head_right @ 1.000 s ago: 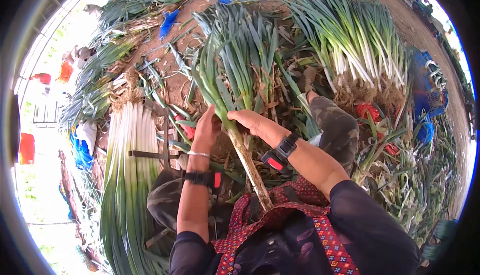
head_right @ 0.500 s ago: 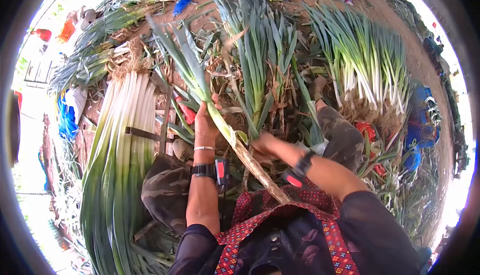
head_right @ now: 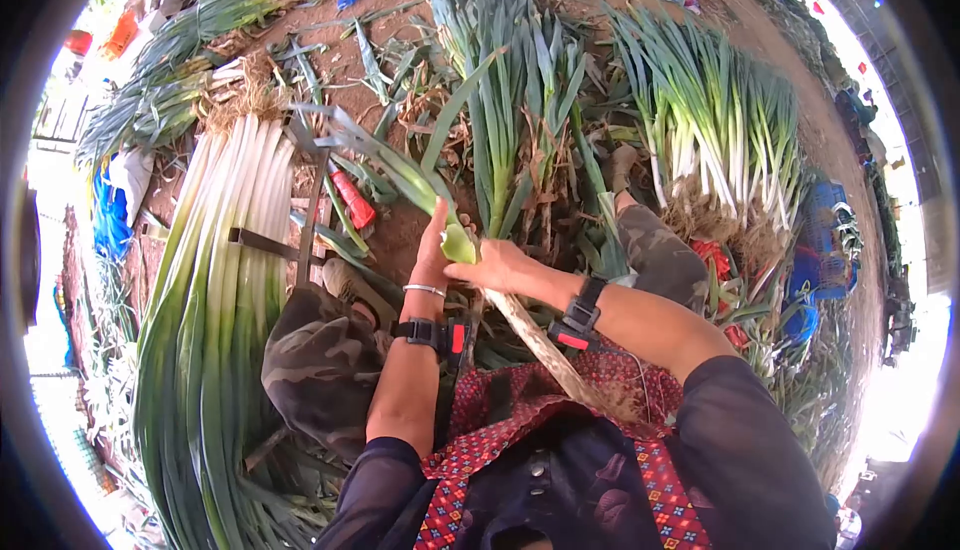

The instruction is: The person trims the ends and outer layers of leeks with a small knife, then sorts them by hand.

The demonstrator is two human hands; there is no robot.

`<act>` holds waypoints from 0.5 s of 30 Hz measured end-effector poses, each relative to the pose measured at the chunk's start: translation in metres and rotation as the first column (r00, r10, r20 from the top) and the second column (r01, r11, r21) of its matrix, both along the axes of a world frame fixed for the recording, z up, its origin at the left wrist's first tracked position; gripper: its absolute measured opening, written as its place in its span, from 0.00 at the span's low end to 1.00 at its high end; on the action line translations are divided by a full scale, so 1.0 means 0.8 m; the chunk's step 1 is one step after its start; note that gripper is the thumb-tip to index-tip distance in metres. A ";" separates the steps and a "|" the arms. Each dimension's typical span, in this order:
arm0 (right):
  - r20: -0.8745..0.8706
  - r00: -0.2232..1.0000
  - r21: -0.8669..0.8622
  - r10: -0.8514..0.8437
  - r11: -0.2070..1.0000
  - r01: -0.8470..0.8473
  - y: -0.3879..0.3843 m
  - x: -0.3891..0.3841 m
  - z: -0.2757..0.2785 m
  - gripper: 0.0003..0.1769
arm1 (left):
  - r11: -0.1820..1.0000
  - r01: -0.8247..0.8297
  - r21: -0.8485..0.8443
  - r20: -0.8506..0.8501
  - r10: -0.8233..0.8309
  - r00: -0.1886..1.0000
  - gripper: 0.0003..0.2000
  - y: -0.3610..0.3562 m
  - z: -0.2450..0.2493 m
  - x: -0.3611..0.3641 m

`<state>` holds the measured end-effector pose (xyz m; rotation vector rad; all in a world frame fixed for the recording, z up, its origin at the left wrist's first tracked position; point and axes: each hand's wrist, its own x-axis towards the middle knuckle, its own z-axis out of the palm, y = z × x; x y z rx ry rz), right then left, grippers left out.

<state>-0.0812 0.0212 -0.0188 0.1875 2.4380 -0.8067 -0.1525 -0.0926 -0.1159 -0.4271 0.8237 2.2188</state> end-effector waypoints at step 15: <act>-0.179 0.871 -0.644 -0.457 0.724 0.248 0.072 0.055 0.174 0.10 | 1.000 -0.013 0.023 -0.017 0.014 1.000 0.13 0.008 -0.052 0.009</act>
